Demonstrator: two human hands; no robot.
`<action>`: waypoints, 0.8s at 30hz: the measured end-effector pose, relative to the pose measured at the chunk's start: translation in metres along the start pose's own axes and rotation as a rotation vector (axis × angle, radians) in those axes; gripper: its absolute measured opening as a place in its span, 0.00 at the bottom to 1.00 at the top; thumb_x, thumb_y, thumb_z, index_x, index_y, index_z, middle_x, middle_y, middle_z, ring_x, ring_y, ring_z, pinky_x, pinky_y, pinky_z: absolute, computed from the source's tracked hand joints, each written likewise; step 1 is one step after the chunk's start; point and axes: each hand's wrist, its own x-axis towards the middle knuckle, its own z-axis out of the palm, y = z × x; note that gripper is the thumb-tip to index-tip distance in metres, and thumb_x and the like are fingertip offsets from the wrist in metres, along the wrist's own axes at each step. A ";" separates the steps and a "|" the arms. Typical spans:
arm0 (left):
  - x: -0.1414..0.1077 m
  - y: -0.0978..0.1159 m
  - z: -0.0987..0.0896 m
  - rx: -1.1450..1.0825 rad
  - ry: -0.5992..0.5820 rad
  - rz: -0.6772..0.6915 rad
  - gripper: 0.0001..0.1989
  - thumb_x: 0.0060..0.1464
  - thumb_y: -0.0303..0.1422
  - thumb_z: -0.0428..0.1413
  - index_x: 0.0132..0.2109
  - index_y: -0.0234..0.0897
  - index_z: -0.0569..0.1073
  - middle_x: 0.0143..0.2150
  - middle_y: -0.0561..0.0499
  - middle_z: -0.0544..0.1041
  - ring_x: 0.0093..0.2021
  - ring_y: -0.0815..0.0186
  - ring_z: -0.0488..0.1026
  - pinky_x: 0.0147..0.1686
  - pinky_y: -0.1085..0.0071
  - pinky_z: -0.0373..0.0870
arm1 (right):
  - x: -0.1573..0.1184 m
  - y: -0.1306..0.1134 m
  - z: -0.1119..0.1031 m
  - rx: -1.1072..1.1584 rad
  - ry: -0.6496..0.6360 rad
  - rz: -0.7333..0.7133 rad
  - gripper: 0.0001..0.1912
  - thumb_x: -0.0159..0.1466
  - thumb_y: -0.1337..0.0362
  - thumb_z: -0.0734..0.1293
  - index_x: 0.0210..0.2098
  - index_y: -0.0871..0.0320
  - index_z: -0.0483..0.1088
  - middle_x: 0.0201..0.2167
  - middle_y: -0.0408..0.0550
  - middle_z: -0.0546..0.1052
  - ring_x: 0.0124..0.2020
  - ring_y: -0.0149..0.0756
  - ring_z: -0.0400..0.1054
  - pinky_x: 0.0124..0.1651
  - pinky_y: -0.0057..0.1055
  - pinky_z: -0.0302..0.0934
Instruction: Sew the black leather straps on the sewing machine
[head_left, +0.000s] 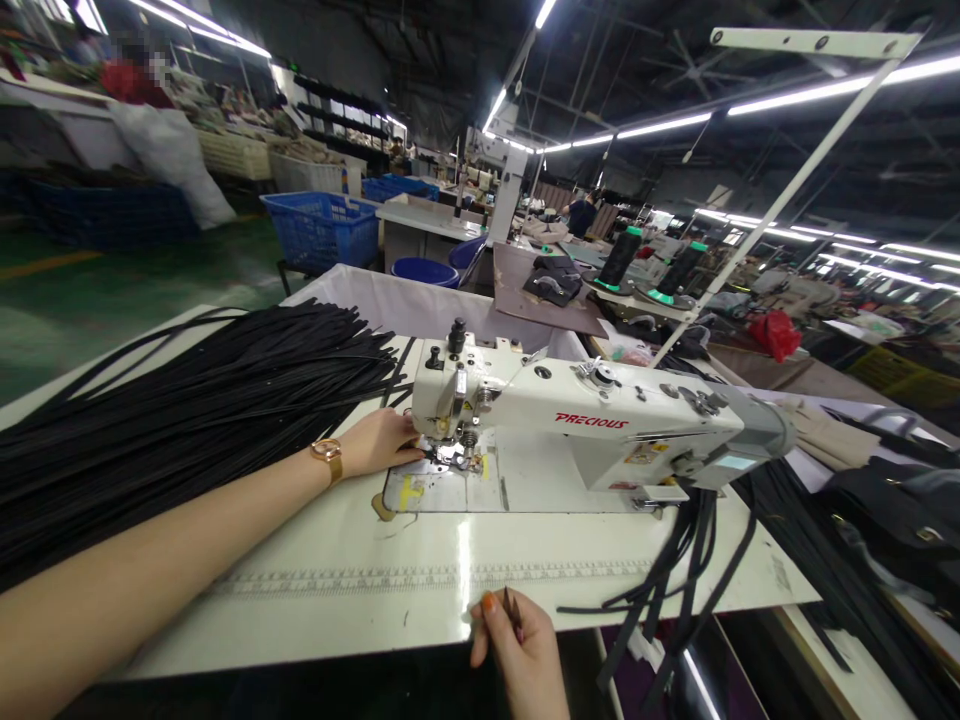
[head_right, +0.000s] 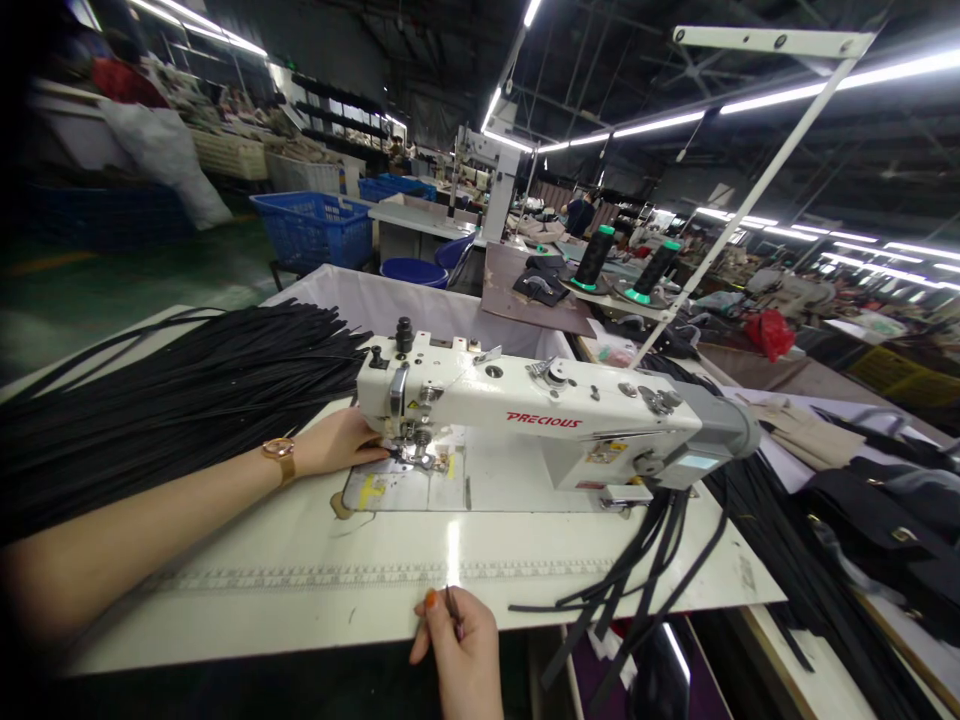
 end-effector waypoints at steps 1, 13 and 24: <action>-0.004 0.002 0.002 0.014 -0.030 0.003 0.15 0.59 0.44 0.54 0.34 0.37 0.76 0.36 0.48 0.79 0.36 0.61 0.75 0.38 0.70 0.66 | 0.000 -0.001 0.000 -0.004 -0.004 0.001 0.22 0.65 0.47 0.64 0.26 0.58 0.71 0.15 0.42 0.72 0.25 0.36 0.65 0.40 0.34 0.58; -0.014 0.026 0.010 0.143 -0.064 -0.160 0.16 0.62 0.44 0.50 0.36 0.38 0.74 0.34 0.47 0.79 0.34 0.59 0.77 0.30 0.70 0.63 | -0.004 -0.010 0.001 -0.006 -0.005 0.002 0.21 0.67 0.49 0.63 0.26 0.58 0.70 0.16 0.42 0.72 0.25 0.35 0.64 0.39 0.32 0.57; -0.017 0.064 0.021 0.176 -0.030 -0.329 0.15 0.63 0.40 0.49 0.35 0.36 0.72 0.30 0.44 0.78 0.29 0.58 0.77 0.27 0.69 0.63 | -0.005 -0.012 0.002 0.001 0.001 -0.005 0.21 0.66 0.50 0.64 0.24 0.57 0.69 0.15 0.41 0.71 0.25 0.35 0.63 0.38 0.31 0.56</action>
